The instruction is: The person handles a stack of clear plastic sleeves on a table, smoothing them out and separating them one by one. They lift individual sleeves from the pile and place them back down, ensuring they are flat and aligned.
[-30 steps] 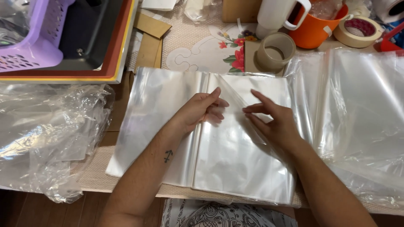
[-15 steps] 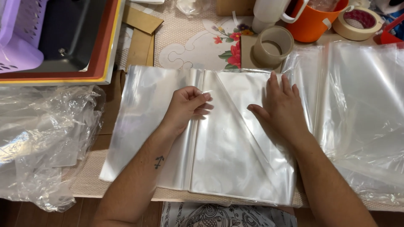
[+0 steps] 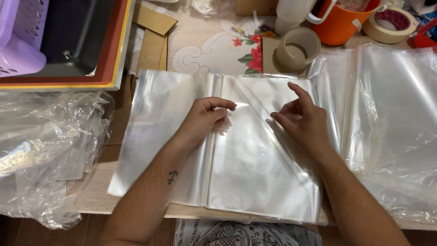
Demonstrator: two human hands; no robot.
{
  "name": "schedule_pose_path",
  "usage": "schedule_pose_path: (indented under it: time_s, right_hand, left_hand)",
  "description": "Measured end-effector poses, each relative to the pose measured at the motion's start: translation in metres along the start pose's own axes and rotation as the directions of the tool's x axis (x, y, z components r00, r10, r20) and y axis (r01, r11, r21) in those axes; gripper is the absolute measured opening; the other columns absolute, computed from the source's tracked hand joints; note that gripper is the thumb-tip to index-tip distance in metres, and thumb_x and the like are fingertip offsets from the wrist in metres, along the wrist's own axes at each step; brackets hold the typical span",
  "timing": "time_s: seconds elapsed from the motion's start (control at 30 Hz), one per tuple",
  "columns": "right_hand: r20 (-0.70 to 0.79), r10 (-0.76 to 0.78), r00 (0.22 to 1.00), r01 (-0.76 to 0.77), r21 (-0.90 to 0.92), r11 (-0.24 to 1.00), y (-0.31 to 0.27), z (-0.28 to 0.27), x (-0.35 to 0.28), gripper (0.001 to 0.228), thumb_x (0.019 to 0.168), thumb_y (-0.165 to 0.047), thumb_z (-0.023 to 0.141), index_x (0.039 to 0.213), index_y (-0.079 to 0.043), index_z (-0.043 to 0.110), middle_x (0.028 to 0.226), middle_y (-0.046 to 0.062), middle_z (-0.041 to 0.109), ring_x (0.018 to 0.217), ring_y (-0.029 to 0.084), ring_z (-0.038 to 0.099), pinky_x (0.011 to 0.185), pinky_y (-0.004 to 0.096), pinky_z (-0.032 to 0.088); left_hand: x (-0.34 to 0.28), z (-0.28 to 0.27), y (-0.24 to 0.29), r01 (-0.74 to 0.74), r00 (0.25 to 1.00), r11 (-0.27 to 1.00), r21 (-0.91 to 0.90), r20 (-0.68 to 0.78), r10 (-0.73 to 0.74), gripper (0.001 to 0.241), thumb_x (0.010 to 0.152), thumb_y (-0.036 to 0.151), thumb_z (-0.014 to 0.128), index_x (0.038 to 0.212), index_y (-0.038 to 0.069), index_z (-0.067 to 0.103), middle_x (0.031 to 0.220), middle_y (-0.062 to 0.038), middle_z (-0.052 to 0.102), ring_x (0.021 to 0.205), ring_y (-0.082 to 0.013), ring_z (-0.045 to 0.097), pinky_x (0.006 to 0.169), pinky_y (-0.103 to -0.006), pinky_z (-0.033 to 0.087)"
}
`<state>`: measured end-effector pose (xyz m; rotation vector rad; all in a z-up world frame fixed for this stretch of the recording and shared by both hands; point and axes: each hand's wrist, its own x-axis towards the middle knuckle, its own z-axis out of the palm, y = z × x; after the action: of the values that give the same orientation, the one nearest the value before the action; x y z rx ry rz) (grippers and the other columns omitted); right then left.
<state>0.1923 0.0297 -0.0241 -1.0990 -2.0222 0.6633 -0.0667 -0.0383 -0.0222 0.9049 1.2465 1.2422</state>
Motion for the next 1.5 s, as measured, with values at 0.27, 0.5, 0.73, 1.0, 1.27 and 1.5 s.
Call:
schedule_pose_path:
  time_s: [0.27,0.5,0.73,1.0,1.27,1.5]
  right_hand:
    - [0.038,-0.292,0.956,0.286,0.117,0.951,-0.037,-0.004,-0.007,0.053,0.077,0.001,0.083,0.126,-0.007,0.064,0.086,0.005,0.078,0.082,0.026,0.076,0.087,0.041,0.06]
    - [0.24,-0.397,0.886,0.324,0.292,0.9,-0.042,-0.007,-0.009,0.042,0.08,-0.006,0.078,0.121,-0.002,0.071,0.09,0.012,0.08,0.084,0.03,0.079,0.079,0.043,0.062]
    - [0.037,-0.062,0.997,0.072,-0.444,0.893,-0.018,-0.01,0.012,0.105,0.082,-0.053,0.077,0.153,0.013,0.037,0.13,0.042,0.058,0.138,0.057,0.039,0.115,0.06,0.028]
    - [0.212,0.0,0.977,0.118,-0.544,0.831,0.02,0.004,0.013,0.09,0.094,-0.061,0.056,0.146,0.011,0.044,0.144,0.031,0.053,0.142,0.046,0.042,0.115,0.058,0.028]
    - [0.223,0.072,0.972,0.073,-0.58,0.811,0.002,-0.001,0.015,0.105,0.09,-0.072,0.051,0.151,0.013,0.034,0.146,0.034,0.049,0.147,0.045,0.033,0.116,0.06,0.024]
    - [0.068,-0.05,0.996,0.059,-0.145,0.988,0.003,0.006,0.003,0.08,0.084,-0.024,0.081,0.153,-0.011,0.044,0.131,0.01,0.067,0.129,0.036,0.056,0.107,0.049,0.042]
  left_hand:
    - [0.001,0.002,0.004,0.101,0.995,0.988,-0.117,0.039,-0.097,0.058,0.099,0.049,0.057,0.102,-0.007,0.072,0.079,-0.016,0.071,0.067,-0.0217,0.074,0.059,-0.0352,0.064]
    - [0.008,0.002,-0.024,0.07,0.997,0.996,-0.06,0.043,-0.068,0.022,0.088,0.006,0.075,0.1,-0.013,0.071,0.077,-0.015,0.069,0.064,-0.0201,0.072,0.055,-0.0372,0.065]
    - [0.009,-0.002,-0.018,0.076,0.997,0.994,-0.075,-0.025,-0.078,0.02,0.085,0.005,0.079,0.097,-0.011,0.071,0.076,-0.011,0.066,0.066,-0.0187,0.072,0.06,-0.035,0.066]
    - [0.0,0.004,0.0,-0.02,0.999,0.999,0.028,0.026,0.019,0.081,0.089,-0.01,0.06,0.158,0.009,0.023,0.126,-0.024,0.058,0.09,-0.0278,0.073,0.071,-0.034,0.067]
    - [0.006,0.001,-0.013,0.031,0.999,0.999,0.04,0.02,-0.031,0.039,0.089,-0.008,0.063,0.126,0.002,0.065,0.12,-0.014,0.061,0.084,-0.0228,0.074,0.064,-0.0338,0.068]
    - [0.004,0.001,-0.011,0.032,0.999,0.998,0.056,-0.005,-0.032,0.023,0.092,0.001,0.065,0.115,-0.002,0.07,0.105,-0.01,0.06,0.08,-0.0149,0.07,0.068,-0.0302,0.066]
